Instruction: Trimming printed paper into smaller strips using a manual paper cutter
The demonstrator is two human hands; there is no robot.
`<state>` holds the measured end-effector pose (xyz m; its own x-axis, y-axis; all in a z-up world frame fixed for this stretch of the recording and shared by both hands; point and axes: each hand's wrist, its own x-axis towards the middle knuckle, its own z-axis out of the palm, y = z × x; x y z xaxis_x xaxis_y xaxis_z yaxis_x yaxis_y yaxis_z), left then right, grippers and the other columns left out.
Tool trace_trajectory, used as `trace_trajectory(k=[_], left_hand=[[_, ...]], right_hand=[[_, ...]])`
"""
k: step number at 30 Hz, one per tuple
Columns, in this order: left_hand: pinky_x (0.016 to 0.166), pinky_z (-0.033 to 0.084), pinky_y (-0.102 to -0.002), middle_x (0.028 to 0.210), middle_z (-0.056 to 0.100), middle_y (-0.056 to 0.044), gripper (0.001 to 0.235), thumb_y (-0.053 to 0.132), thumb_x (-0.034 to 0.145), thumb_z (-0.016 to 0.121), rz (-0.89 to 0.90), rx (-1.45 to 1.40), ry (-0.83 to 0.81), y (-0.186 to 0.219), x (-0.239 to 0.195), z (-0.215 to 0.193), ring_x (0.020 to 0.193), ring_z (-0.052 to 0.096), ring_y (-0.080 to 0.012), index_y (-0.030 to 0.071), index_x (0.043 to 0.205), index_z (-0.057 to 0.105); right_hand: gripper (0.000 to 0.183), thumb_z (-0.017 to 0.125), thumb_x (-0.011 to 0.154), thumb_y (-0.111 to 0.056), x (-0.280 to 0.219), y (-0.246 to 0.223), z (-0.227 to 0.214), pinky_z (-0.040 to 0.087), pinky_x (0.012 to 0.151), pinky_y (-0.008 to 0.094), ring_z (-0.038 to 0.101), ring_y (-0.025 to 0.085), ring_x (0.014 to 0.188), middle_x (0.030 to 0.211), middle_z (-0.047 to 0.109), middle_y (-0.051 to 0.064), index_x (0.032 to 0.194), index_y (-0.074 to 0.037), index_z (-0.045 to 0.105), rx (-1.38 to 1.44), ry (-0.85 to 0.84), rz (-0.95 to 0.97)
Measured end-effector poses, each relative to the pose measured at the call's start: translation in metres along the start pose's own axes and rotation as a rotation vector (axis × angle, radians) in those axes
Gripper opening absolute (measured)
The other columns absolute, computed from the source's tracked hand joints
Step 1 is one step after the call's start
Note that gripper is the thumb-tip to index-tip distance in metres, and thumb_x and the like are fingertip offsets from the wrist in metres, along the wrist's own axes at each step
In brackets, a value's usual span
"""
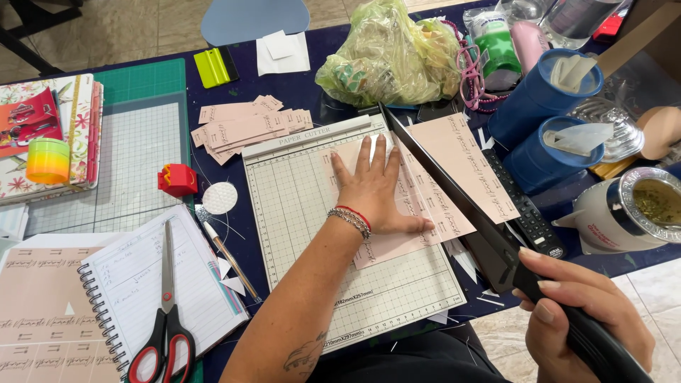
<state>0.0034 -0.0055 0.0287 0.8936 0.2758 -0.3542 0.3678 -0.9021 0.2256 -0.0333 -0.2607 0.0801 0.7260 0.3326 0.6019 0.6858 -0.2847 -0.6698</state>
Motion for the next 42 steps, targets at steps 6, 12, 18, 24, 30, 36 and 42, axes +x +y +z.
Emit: trace_trajectory(k=[6,12,18,24,30,36,42], left_hand=[[0.111,-0.006,-0.082,0.173,-0.013,-0.01,0.148,0.098,0.053,0.049,-0.006,0.024,0.019,0.001,0.002,0.002,0.157,-0.018,-0.0316,0.014,0.164,-0.001],[0.111,-0.005,-0.082,0.173,-0.013,-0.01,0.147,0.098,0.054,0.05,-0.012,0.019,0.026,0.002,0.0,0.0,0.157,-0.018,-0.0316,0.014,0.164,0.001],[0.111,-0.006,-0.083,0.172,-0.013,-0.011,0.147,0.098,0.054,0.05,-0.007,0.014,0.013,0.002,0.0,-0.001,0.157,-0.019,-0.0322,0.013,0.164,0.001],[0.111,-0.008,-0.081,0.172,-0.013,-0.011,0.148,0.097,0.054,0.053,0.01,-0.003,0.022,-0.001,0.002,0.002,0.157,-0.018,-0.0326,0.013,0.164,-0.002],[0.11,-0.007,-0.082,0.172,-0.013,-0.011,0.148,0.097,0.054,0.052,0.01,0.001,0.021,0.0,0.002,0.001,0.156,-0.019,-0.0318,0.013,0.164,0.0],[0.11,-0.007,-0.082,0.172,-0.012,-0.012,0.148,0.098,0.053,0.05,0.012,-0.002,0.03,-0.001,0.001,0.002,0.157,-0.018,-0.0323,0.013,0.164,0.001],[0.11,-0.004,-0.084,0.173,-0.006,-0.013,0.147,0.095,0.051,0.051,-0.007,0.012,0.006,0.003,-0.004,-0.009,0.158,-0.01,-0.032,0.012,0.164,0.006]], right_hand=[[0.023,0.053,0.101,-0.016,-0.001,0.0,-0.002,0.065,0.078,0.032,0.073,0.03,0.095,0.119,0.07,0.033,0.1,0.007,0.053,0.004,-0.013,0.038],[0.024,0.053,0.102,-0.016,0.0,-0.002,0.0,0.065,0.078,0.032,0.073,0.03,0.093,0.118,0.07,0.033,0.099,0.007,0.052,0.005,0.0,0.024],[0.023,0.052,0.102,-0.017,0.001,-0.001,0.001,0.065,0.076,0.032,0.073,0.031,0.093,0.117,0.07,0.034,0.099,0.007,0.052,0.009,0.005,0.003],[0.024,0.052,0.102,-0.018,0.002,-0.001,0.0,0.064,0.075,0.031,0.073,0.03,0.092,0.116,0.07,0.032,0.098,0.006,0.052,-0.016,0.0,-0.016],[0.024,0.052,0.101,-0.017,0.0,0.001,0.001,0.065,0.074,0.032,0.073,0.031,0.091,0.117,0.069,0.034,0.099,0.007,0.052,0.017,0.012,0.003],[0.026,0.053,0.101,-0.018,0.0,-0.004,0.0,0.065,0.077,0.032,0.073,0.03,0.094,0.118,0.069,0.033,0.1,0.007,0.053,0.014,0.002,0.054],[0.016,0.053,0.098,-0.008,0.001,0.017,-0.014,0.064,0.079,0.027,0.074,0.023,0.089,0.125,0.07,0.031,0.103,0.007,0.056,0.045,-0.127,-0.01]])
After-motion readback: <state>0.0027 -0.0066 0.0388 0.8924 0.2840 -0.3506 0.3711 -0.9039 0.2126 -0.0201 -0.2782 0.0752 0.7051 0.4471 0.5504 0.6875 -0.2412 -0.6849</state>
